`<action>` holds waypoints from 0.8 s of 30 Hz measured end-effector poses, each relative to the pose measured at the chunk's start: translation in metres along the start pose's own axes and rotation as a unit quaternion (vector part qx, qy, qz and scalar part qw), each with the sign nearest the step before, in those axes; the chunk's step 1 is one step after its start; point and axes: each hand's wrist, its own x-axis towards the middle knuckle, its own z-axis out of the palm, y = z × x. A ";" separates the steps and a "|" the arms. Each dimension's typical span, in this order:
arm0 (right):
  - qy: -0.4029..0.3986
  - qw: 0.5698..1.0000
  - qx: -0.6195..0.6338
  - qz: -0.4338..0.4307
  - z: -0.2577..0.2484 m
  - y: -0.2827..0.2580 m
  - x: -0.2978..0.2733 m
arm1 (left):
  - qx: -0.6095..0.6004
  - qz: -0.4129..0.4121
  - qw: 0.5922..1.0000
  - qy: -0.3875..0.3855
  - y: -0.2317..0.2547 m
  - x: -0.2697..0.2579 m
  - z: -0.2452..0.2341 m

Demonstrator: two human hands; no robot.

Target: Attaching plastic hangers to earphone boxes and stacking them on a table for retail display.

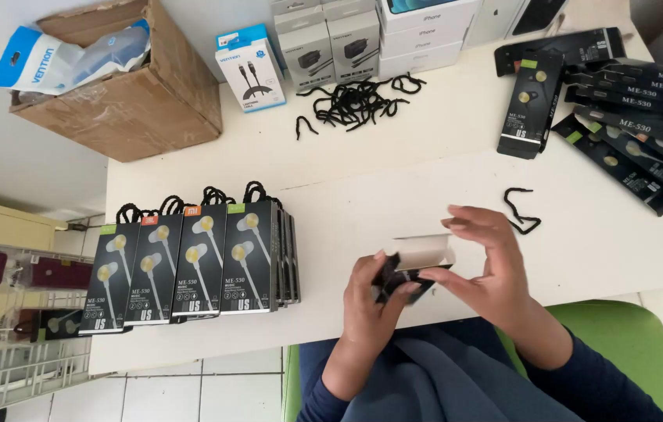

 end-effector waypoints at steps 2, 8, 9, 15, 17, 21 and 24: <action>-0.002 0.998 0.048 0.027 0.000 0.004 -0.007 | -0.007 0.002 1.000 0.008 0.001 -0.001 -0.001; -0.049 0.992 0.079 0.087 0.001 0.008 -0.017 | -0.058 -0.071 0.996 -0.011 0.014 0.006 -0.002; -0.060 0.989 0.099 0.093 0.002 0.007 -0.016 | -0.059 -0.081 0.995 -0.012 0.015 0.006 -0.002; 0.012 0.979 0.145 0.145 0.005 -0.006 -0.013 | -0.032 -0.067 0.997 -0.023 0.019 0.010 -0.006; 0.016 0.970 0.191 0.151 0.004 0.004 -0.026 | -0.035 -0.071 0.997 -0.023 0.019 0.009 -0.006; -0.010 0.977 0.158 0.144 0.001 -0.005 -0.012 | -0.056 -0.063 0.996 -0.025 0.019 0.008 -0.005; -0.028 0.983 0.132 0.124 0.001 -0.012 -0.002 | -0.129 -0.034 0.991 -0.004 0.017 0.007 -0.002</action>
